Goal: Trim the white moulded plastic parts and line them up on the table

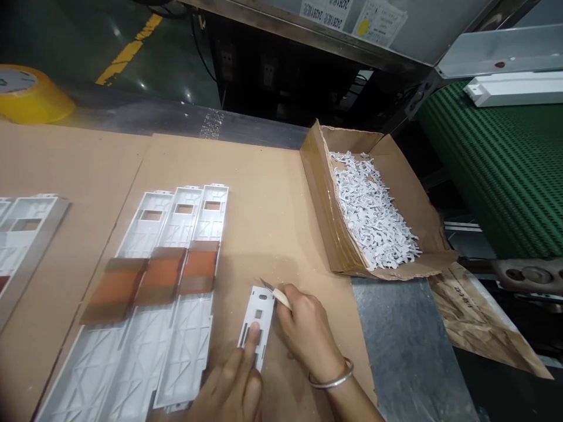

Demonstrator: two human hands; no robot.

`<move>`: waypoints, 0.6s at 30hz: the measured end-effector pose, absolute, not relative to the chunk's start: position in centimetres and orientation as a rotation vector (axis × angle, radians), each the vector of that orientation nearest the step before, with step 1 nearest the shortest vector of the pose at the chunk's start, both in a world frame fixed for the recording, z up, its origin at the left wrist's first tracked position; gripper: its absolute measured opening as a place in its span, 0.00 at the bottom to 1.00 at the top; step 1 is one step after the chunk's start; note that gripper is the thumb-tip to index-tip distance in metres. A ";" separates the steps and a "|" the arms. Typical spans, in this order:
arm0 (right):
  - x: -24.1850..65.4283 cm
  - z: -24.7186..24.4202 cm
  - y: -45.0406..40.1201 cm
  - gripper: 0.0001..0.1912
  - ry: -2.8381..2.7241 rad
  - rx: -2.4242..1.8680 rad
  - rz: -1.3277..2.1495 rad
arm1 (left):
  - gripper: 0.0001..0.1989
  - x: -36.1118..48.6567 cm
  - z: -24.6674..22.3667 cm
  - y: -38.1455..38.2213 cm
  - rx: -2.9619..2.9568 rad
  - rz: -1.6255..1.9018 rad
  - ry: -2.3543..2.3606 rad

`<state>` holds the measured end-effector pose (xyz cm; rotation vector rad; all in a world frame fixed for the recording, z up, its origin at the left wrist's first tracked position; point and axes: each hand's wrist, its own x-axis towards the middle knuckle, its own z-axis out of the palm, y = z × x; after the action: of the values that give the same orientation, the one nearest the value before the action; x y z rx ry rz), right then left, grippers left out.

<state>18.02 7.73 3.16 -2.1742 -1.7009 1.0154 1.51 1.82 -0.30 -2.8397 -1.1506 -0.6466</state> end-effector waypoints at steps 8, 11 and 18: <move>18.2 3.1 7.1 0.11 -1.618 -2.158 1.018 | 0.10 1.6 -0.7 1.4 -2.829 -0.659 -1.166; 18.2 3.2 6.6 0.08 -1.497 -2.105 1.092 | 0.09 1.4 -1.2 1.2 -2.845 -0.714 -1.172; 18.4 5.0 4.4 0.15 -1.225 -1.935 1.115 | 0.05 1.0 0.0 0.8 -3.022 -1.004 -1.556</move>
<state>18.37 4.40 4.95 -1.9355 -1.2255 1.1155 1.01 0.78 -0.02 -3.0221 -1.5562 -1.0043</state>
